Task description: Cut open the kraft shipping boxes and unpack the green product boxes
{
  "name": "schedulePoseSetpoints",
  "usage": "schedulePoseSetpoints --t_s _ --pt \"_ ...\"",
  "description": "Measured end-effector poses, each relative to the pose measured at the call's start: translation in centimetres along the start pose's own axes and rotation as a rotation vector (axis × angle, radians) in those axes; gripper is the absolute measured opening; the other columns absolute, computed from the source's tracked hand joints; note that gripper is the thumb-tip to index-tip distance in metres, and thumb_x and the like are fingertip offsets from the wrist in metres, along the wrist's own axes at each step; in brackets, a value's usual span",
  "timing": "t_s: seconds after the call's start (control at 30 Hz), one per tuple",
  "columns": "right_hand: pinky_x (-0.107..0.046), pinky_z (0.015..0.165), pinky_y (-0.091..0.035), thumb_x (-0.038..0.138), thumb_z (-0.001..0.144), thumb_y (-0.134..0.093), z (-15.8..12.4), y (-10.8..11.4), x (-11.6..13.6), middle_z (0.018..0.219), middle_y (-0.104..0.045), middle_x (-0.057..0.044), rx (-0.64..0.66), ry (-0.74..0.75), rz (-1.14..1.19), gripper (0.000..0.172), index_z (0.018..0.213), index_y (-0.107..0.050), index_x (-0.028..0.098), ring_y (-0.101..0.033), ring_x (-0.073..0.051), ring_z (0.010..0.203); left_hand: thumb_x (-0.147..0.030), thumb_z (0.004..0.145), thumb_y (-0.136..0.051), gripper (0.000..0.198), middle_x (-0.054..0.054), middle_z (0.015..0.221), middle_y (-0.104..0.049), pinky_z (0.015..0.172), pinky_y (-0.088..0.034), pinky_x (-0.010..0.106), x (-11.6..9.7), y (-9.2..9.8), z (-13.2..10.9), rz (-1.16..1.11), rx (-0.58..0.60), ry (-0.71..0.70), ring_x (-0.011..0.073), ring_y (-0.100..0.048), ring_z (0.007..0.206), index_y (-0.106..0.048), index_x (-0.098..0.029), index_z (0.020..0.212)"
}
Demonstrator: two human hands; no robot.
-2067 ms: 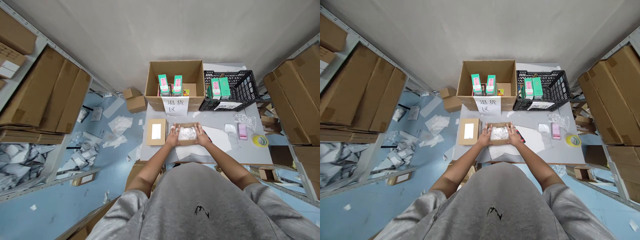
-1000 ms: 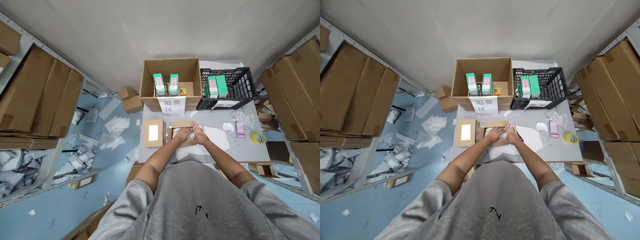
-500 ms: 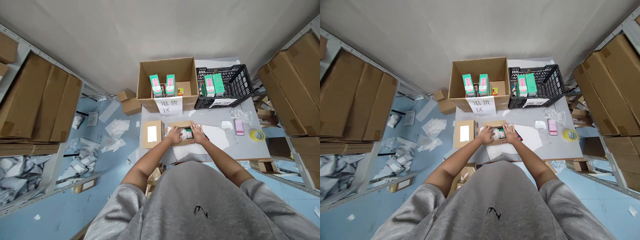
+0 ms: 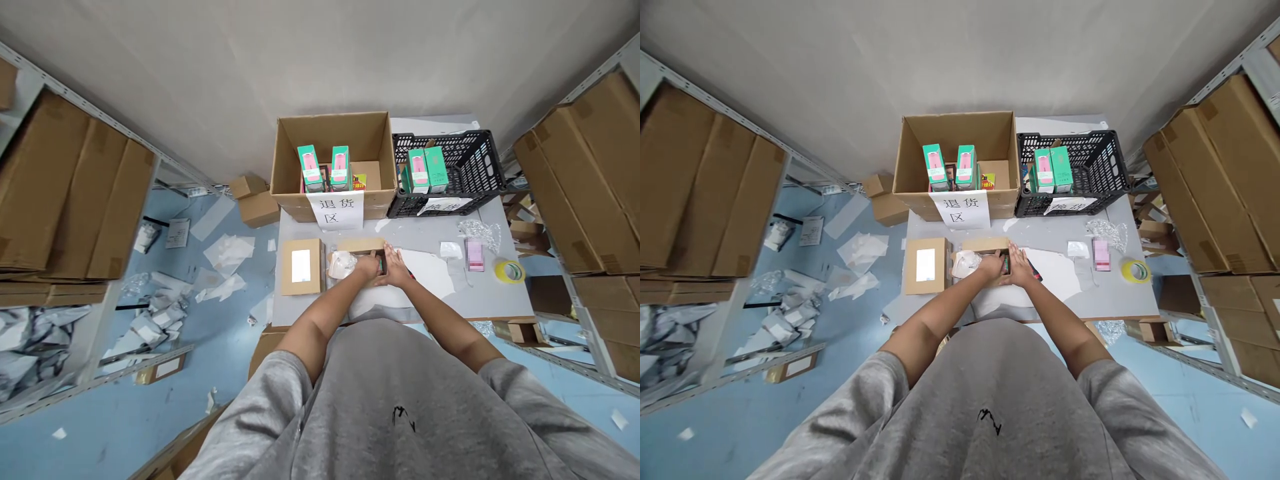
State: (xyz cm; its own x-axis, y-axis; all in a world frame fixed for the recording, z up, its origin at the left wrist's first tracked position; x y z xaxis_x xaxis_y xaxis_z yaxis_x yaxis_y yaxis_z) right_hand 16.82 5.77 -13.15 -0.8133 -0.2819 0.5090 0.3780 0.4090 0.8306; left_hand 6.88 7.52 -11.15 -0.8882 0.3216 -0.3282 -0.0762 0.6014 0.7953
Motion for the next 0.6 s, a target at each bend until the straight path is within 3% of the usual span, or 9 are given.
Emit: schedulePoseSetpoints --t_s 0.1,0.3,0.47,0.6 --pt "-0.06 0.14 -0.012 0.07 0.072 -0.093 -0.4 0.0 -0.7 0.188 -0.006 -0.024 0.015 0.015 0.016 0.16 0.183 0.008 0.014 -0.008 -0.04 0.176 -0.027 0.099 -0.076 0.052 0.031 0.157 -0.058 0.104 -0.06 0.047 0.3 -0.8 0.6 0.019 0.029 0.017 0.0369 -0.077 0.118 -0.068 -0.01 0.148" --pt "-0.06 0.14 -0.011 0.072 0.075 -0.089 -0.7 0.1 -0.5 0.189 -0.002 -0.023 0.013 0.016 -0.068 0.155 0.183 0.005 0.013 -0.002 -0.04 0.176 -0.021 0.101 -0.072 0.057 0.035 0.148 -0.064 0.103 -0.061 0.05 -0.5 -1.8 1.6 0.074 0.019 -0.006 0.0416 -0.074 0.127 -0.063 -0.005 0.155" --pt "-0.059 0.141 -0.008 0.071 0.076 -0.087 -0.5 0.0 -0.4 0.189 -0.007 -0.022 0.042 -0.009 -0.122 0.152 0.183 0.003 0.011 0.0 -0.038 0.177 -0.018 0.097 -0.071 0.057 0.035 0.141 -0.07 0.104 -0.059 0.053 -1.3 -1.2 2.2 0.133 0.013 -0.07 0.0434 -0.069 0.132 -0.064 -0.002 0.151" --pt "-0.059 0.142 -0.002 0.072 0.076 -0.086 -0.3 0.0 -0.5 0.189 -0.007 -0.023 0.066 -0.022 -0.125 0.152 0.182 0.0 0.008 0.001 -0.038 0.177 -0.022 0.087 -0.082 0.061 0.031 0.134 -0.073 0.108 -0.054 0.052 -0.6 0.0 0.8 0.16 0.006 -0.12 0.0421 -0.069 0.127 -0.068 -0.003 0.143"
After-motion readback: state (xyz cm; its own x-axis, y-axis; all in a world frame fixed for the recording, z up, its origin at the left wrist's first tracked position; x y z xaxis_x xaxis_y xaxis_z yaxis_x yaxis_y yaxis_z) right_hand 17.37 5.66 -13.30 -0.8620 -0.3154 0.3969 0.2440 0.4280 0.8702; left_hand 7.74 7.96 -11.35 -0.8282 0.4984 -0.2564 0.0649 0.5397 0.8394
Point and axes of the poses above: each hand's wrist, its own z-axis towards the middle knuckle, its own y-axis out of the back of the hand, x = y × z, the point moved 9 cm from there along z, towards the middle knuckle
